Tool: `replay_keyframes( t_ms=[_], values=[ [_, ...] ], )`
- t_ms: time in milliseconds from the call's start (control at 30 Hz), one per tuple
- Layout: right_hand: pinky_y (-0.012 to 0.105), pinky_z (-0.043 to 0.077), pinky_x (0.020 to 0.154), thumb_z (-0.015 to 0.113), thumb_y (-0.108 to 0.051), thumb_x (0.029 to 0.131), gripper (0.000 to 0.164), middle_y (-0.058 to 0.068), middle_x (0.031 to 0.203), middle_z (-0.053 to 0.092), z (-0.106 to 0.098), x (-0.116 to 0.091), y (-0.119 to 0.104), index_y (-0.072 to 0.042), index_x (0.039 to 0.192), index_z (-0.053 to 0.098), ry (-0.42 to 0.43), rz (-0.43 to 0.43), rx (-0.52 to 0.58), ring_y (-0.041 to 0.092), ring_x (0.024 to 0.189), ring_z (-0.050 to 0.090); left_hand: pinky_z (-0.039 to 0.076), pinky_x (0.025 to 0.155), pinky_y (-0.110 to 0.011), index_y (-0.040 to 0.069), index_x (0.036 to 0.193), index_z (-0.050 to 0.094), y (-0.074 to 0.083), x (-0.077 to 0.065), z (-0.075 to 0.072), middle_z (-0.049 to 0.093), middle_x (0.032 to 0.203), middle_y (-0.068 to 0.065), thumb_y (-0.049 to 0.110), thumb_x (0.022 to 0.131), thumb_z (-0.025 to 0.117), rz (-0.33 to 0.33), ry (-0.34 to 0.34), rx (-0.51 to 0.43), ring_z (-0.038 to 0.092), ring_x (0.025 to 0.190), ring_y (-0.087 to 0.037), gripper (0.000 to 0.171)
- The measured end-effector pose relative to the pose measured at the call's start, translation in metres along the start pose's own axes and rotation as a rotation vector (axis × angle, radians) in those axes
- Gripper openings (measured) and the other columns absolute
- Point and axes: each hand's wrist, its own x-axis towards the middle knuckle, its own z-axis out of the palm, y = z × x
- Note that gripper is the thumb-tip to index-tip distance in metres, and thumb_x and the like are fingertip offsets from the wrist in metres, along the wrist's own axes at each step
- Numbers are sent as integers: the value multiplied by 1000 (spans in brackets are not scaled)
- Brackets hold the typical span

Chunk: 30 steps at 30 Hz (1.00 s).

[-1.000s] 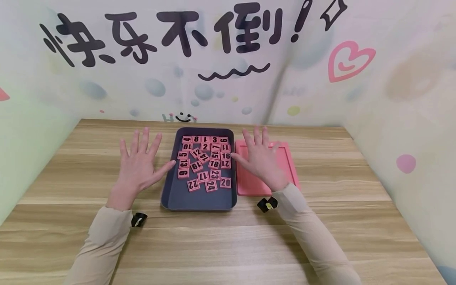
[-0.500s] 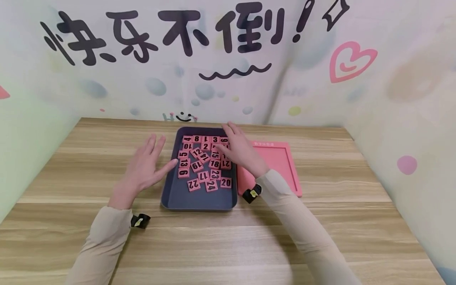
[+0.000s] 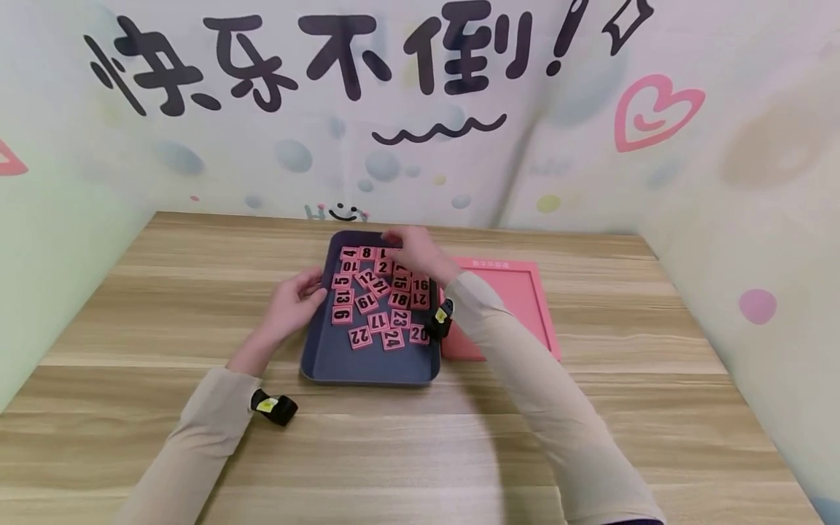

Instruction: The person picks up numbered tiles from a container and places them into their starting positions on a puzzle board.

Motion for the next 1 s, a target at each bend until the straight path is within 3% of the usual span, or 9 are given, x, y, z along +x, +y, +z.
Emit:
replay_keyframes(
  t_ms=[400,600,1000],
  values=[
    [30,48,80,59,1,88,31,13,111,63,21,24,11,-2,119,62,-6,102,95,22,99,57,43,98,-39,-11,135,41,-6,1,-1,48,130,-31,-4,93,49,-130,-18,-72,50,119,-37,43],
    [29,47,75,54,8,85,34,12,110,63,26,28,10,-3,116,64,-3,75,-3,21,99,57,43,97,-38,-12,134,41,-8,0,-2,48,130,-31,-4,93,48,-123,-17,-63,50,118,-37,42],
    [32,47,86,63,-2,86,27,8,112,64,20,30,8,-7,113,66,-53,41,-153,21,101,57,44,96,-35,-11,135,41,-9,0,-1,48,130,-30,-2,94,48,-131,-22,-68,51,117,-36,42]
  ],
)
